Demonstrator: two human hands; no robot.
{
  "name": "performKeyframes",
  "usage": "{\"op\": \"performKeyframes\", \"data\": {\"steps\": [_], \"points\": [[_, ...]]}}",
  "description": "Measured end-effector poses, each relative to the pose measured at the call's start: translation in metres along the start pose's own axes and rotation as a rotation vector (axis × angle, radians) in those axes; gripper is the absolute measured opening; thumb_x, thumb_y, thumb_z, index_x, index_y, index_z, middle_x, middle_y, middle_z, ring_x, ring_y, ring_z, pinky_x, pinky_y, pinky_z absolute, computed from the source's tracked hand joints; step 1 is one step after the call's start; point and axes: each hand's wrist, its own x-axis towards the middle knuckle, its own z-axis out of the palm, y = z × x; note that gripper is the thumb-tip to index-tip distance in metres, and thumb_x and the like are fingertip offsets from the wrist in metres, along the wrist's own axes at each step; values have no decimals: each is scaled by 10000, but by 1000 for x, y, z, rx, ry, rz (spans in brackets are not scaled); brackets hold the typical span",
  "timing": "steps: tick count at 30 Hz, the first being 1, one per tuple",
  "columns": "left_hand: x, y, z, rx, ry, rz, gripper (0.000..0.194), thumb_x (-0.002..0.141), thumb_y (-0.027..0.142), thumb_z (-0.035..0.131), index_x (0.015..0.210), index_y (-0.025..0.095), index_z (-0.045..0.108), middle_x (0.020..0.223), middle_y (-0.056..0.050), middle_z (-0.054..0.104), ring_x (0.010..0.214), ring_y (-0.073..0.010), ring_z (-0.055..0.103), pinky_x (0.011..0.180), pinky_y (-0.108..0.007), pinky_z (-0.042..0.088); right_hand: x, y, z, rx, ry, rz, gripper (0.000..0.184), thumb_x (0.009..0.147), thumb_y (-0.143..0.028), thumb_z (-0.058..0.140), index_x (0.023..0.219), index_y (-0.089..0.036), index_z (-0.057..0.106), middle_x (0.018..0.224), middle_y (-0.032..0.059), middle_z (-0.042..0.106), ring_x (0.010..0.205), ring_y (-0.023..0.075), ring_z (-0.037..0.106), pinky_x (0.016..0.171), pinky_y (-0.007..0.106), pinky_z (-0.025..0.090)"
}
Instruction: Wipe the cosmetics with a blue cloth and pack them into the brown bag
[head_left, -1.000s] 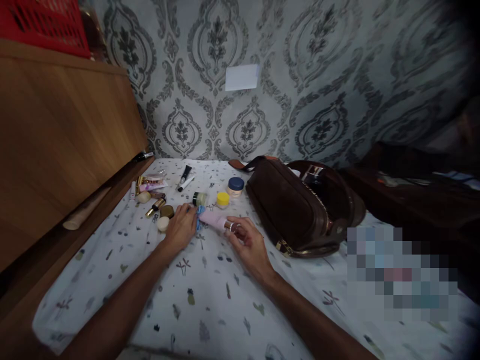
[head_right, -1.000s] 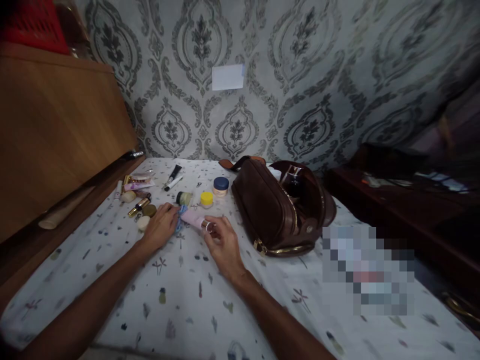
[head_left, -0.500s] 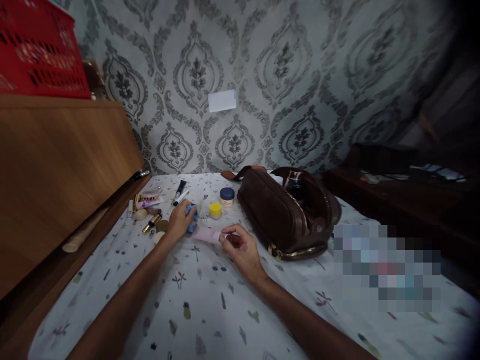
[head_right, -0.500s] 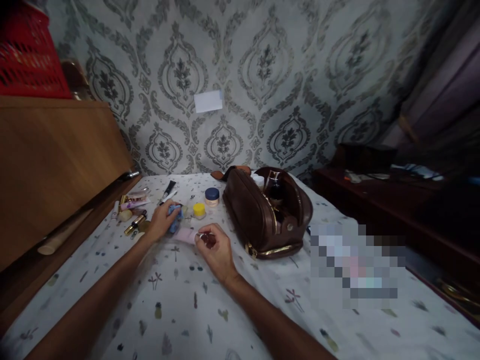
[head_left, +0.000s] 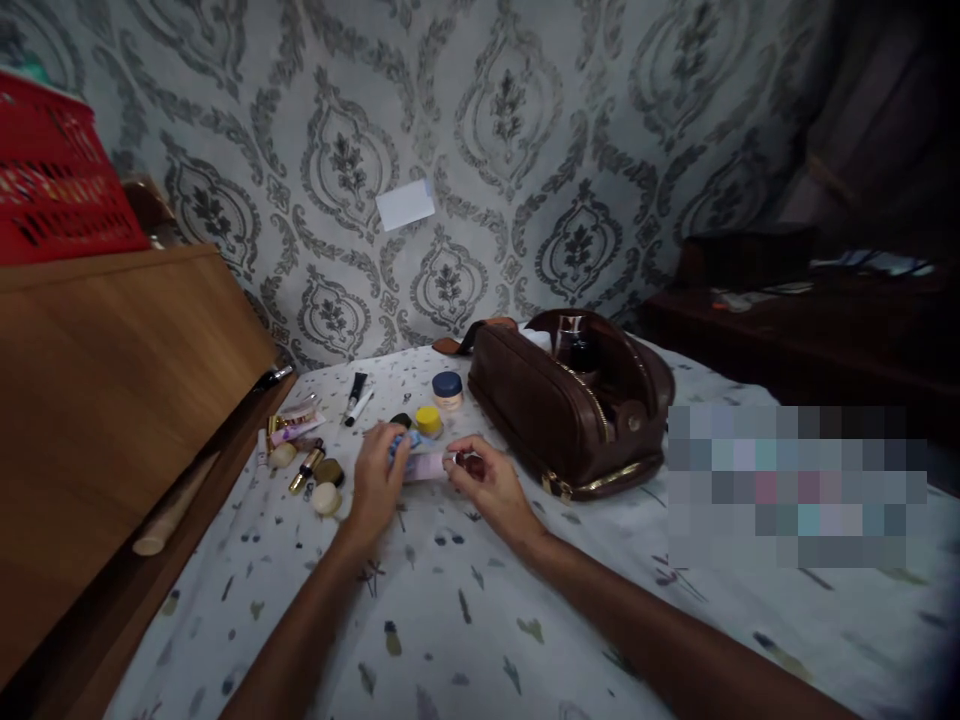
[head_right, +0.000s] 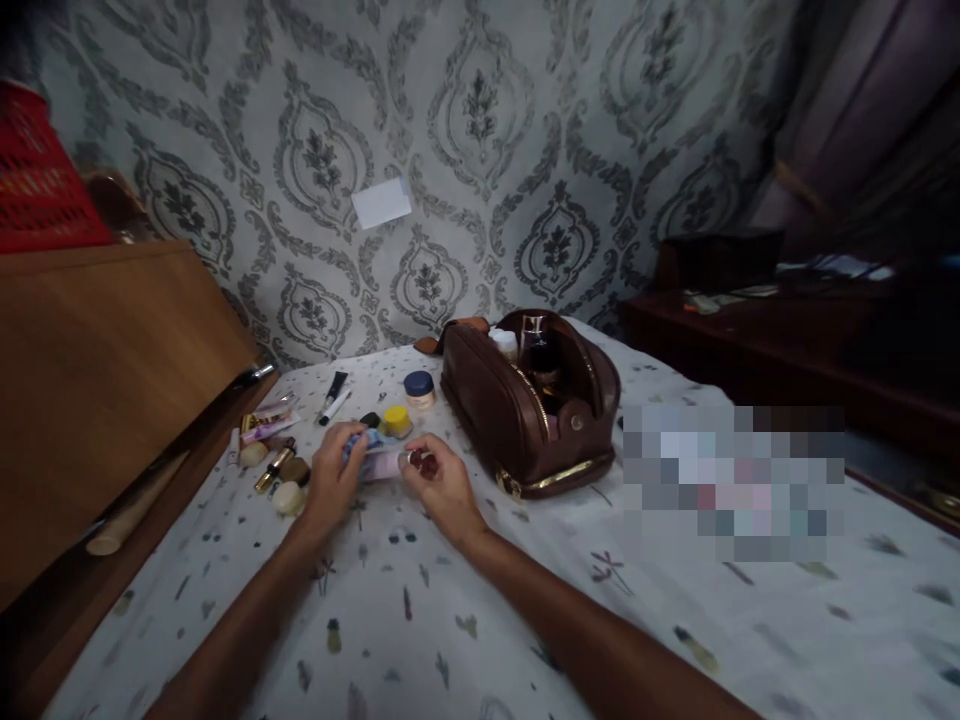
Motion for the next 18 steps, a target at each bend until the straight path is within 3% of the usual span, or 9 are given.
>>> {"op": "performKeyframes", "data": {"steps": [2,5,11,18], "points": [[-5,10,8,32,-95,125,256,997,320,385,1030,208,613,1067,-82,655,1043,-219,574,942,-373,449,0,2,-1,-24,4,-68,230,763,-403,653,863,-197,634,728,-6,596,654,145,543,612,255,464],[-9,14,16,138,-223,197,298,1017,300,346,1059,205,625,1031,-82,665,995,-228,579,910,-393,452,2,7,-3,-13,20,-85,259,746,-435,684,849,-200,647,757,13,625,680,160,566,623,268,481],[-8,-16,12,292,-240,125,345,1026,358,342,1009,203,650,1004,-82,681,955,-232,602,860,-385,465,12,15,-9,99,69,176,424,607,-536,783,808,-188,650,677,3,619,545,156,561,509,275,460],[-8,-26,8,396,-289,52,323,1022,371,371,961,193,634,988,-73,680,956,-221,613,863,-365,459,13,12,-13,13,126,234,451,574,-541,790,844,-189,710,781,47,675,616,182,606,578,303,513]]}}
